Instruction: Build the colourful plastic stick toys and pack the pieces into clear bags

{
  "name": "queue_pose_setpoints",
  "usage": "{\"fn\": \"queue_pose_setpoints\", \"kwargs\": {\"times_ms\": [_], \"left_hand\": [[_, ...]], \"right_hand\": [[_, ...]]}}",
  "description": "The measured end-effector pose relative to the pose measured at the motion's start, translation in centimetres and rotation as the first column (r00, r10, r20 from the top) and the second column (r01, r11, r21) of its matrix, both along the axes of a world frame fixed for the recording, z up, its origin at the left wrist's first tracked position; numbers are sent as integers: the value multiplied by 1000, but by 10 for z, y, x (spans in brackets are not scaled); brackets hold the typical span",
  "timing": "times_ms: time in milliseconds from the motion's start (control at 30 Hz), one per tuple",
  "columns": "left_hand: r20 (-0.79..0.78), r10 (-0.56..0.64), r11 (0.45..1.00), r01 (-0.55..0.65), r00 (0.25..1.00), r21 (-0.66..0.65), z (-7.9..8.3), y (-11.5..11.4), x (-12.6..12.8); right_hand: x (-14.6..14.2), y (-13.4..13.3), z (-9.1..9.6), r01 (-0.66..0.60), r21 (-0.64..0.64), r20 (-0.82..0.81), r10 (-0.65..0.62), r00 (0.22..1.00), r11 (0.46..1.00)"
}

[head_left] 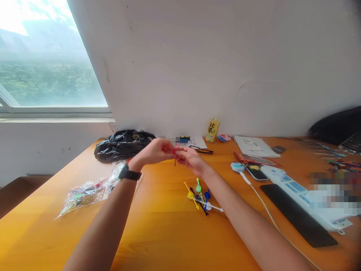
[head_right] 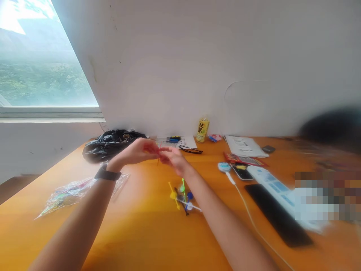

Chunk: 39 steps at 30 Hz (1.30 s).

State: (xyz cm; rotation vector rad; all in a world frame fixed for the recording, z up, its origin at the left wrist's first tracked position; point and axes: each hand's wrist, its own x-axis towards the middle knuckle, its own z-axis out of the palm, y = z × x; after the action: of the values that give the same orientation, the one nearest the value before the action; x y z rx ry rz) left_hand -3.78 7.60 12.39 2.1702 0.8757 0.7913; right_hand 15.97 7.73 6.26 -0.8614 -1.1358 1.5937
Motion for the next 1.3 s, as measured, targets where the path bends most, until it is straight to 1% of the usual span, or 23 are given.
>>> {"fn": "queue_pose_setpoints", "kwargs": {"times_ms": [67,167,300,367,467,500,533,567,633,700,767,800,833,867,933,967,1000,1067,1133,1167,1200,1233,1300], "left_hand": [[-59,-2,999,4,998,36,-1,1,-2],[-109,-19,998,25,994,56,0,3,-4],[-91,-58,998,56,994,-25,-3,7,-4],[-99,-76,995,69,992,-73,-6,10,-5],[-170,-50,994,34,984,-100,-13,16,-11],[-206,-31,995,10,978,-102,-16,19,-13],[-242,-11,995,-14,970,-102,-20,22,-16],[-274,12,994,-41,962,-101,-24,25,-19],[-314,69,991,-101,947,-86,-34,31,-23],[-341,105,988,-136,934,-70,-44,37,-27],[-387,111,987,-146,916,-61,-54,42,-31],[-406,113,987,-151,907,-63,-58,44,-33],[-421,117,985,-160,899,-68,-61,46,-35],[-429,121,983,-169,895,-76,-64,48,-37],[-433,126,979,-183,893,-92,-69,50,-41],[-430,127,978,-186,894,-97,-70,51,-43],[-425,128,977,-188,896,-100,-72,51,-43],[-409,142,976,-197,901,-96,-73,52,-44],[-383,178,973,-221,906,-71,-72,52,-44],[-354,208,970,-240,912,-49,-69,51,-44],[-311,239,965,-260,920,-26,-65,49,-43],[-259,266,961,-276,929,-5,-59,46,-43],[-151,277,960,-279,949,10,-43,38,-40]], "right_hand": [[-3,0,-5,-44,-50,12,45,999,998],[-4,0,-10,-96,-40,-20,95,995,995],[-5,-1,-11,-227,-7,-62,226,972,974],[-7,-2,-13,-242,-15,-28,242,970,970],[-10,-1,-20,-204,-21,125,206,971,979],[-10,0,-24,-174,-14,227,173,958,985],[-8,1,-27,-142,8,357,130,925,990],[-5,3,-30,-119,48,502,79,861,992],[4,4,-32,-131,166,758,-42,651,977],[15,3,-25,-209,266,890,-156,429,941],[25,-1,-10,-268,308,934,-237,266,913],[29,-5,-1,-302,274,955,-221,198,913],[31,-8,7,-345,185,981,-152,120,920],[32,-12,15,-408,65,998,-55,38,910],[31,-20,23,-519,-152,988,119,-97,841],[29,-23,24,-554,-220,976,173,-136,803],[27,-25,23,-572,-254,967,202,-153,780],[23,-27,17,-566,-257,966,212,-146,783],[21,-26,11,-548,-222,975,201,-98,807],[21,-24,8,-542,-192,980,192,-58,818],[20,-21,7,-537,-148,984,178,4,830],[20,-19,6,-528,-87,983,160,93,844],[19,-14,7,-458,53,934,118,337,888]]}}
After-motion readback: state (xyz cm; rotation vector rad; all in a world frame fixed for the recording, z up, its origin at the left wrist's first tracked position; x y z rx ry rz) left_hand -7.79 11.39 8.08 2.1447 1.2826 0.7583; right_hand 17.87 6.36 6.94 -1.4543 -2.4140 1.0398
